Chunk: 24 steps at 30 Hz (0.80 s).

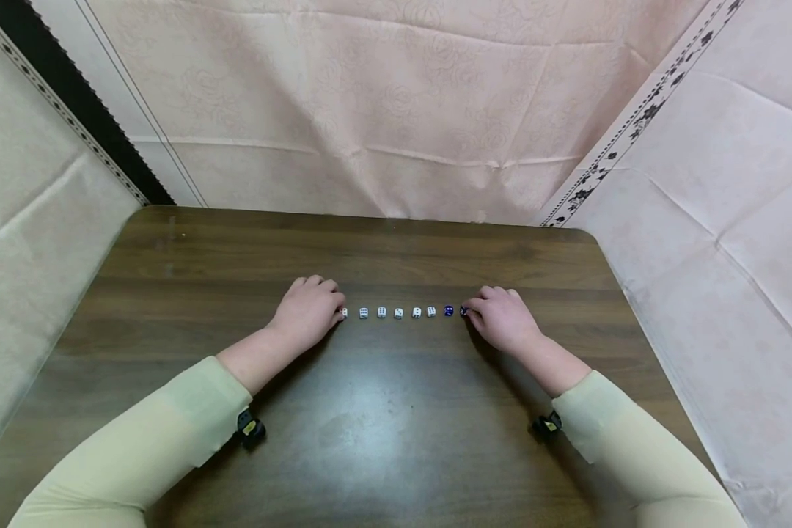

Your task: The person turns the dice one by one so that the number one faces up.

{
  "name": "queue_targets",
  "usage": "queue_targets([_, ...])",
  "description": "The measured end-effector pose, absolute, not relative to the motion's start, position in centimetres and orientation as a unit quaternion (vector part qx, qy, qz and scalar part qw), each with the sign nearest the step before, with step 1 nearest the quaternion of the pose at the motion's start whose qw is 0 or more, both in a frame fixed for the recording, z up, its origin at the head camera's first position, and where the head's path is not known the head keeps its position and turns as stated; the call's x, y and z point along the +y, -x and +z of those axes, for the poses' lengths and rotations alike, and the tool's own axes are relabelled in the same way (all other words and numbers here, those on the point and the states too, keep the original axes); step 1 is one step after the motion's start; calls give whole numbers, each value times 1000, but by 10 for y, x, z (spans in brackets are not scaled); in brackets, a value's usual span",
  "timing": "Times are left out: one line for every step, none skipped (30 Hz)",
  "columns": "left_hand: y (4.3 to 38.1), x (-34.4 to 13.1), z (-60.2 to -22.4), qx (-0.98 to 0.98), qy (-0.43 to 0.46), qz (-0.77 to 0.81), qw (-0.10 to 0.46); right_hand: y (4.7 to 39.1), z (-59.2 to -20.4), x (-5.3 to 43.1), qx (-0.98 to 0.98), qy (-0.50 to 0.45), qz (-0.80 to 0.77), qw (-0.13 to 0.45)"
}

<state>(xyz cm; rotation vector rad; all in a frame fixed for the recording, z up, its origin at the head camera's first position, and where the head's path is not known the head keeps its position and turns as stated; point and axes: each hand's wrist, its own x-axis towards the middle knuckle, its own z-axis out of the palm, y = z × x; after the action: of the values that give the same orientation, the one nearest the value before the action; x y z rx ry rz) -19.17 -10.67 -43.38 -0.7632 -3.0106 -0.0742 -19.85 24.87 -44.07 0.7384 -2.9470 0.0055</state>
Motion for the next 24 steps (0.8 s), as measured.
queue_targets([192, -107, -434, -969, 245, -23, 17, 199, -440, 248, -969, -243, 0, 51])
queue_targets([192, -107, -433, -969, 246, -23, 17, 199, -440, 248, -969, -242, -1, 51])
queue_targets([191, -106, -433, -969, 246, -23, 17, 199, -440, 247, -969, -242, -2, 51])
queue_targets([191, -106, -432, -969, 245, -23, 17, 199, -440, 246, -969, -241, -3, 51])
queue_targets([191, -106, -432, -969, 245, -23, 17, 199, -440, 246, -969, -241, -4, 51])
queue_targets([191, -106, -432, -969, 245, -24, 17, 199, -440, 246, -969, -241, -4, 51])
queue_targets([190, -106, -432, -969, 245, -23, 17, 200, -440, 245, -969, -241, -4, 50])
queue_targets([190, -106, -431, -969, 244, -24, 17, 200, -440, 245, -969, -240, -4, 50])
queue_targets([190, -106, -431, -969, 244, -23, 17, 200, -441, 245, -969, -240, -3, 50])
queue_targets([190, -106, -431, -970, 243, -22, 18, 200, -441, 245, -970, -240, -3, 49])
queue_targets([189, -106, -431, -970, 243, -22, 18, 200, -441, 245, -970, -240, -2, 49])
queue_targets([189, -106, -431, -970, 243, -22, 18, 200, -441, 245, -970, -239, -2, 48])
queue_targets([189, -106, -431, -970, 242, -22, 17, 200, -441, 245, -970, -238, -3, 46])
queue_targets([189, -106, -431, -970, 242, -22, 16, 200, -442, 245, -970, -238, -3, 44])
queue_targets([189, -106, -431, -970, 241, -21, 15, 200, -442, 245, -970, -237, -2, 43])
queue_targets([189, -105, -430, -970, 241, -21, 14, 201, -442, 245, -971, -236, -3, 42])
queue_targets([189, -105, -430, -970, 240, -22, 14, 201, -442, 245, -971, -236, -2, 42])
queue_targets([189, -105, -430, -970, 240, -22, 14, 201, -443, 245, -971, -236, -2, 42])
queue_targets([189, -105, -431, -970, 240, -22, 15, 201, -443, 245, -971, -236, 0, 43])
queue_targets([189, -105, -431, -970, 241, -21, 16, 201, -444, 245, -970, -237, 0, 46])
queue_targets([189, -105, -431, -970, 241, -20, 18, 202, -444, 245, -970, -237, 1, 49])
queue_targets([189, -105, -431, -970, 242, -20, 21, 202, -445, 245, -970, -237, 2, 52])
queue_targets([189, -105, -431, -970, 243, -20, 23, 203, -445, 245, -970, -237, 5, 54])
queue_targets([189, -105, -431, -970, 243, -19, 25, 203, -446, 245, -970, -236, 8, 55])
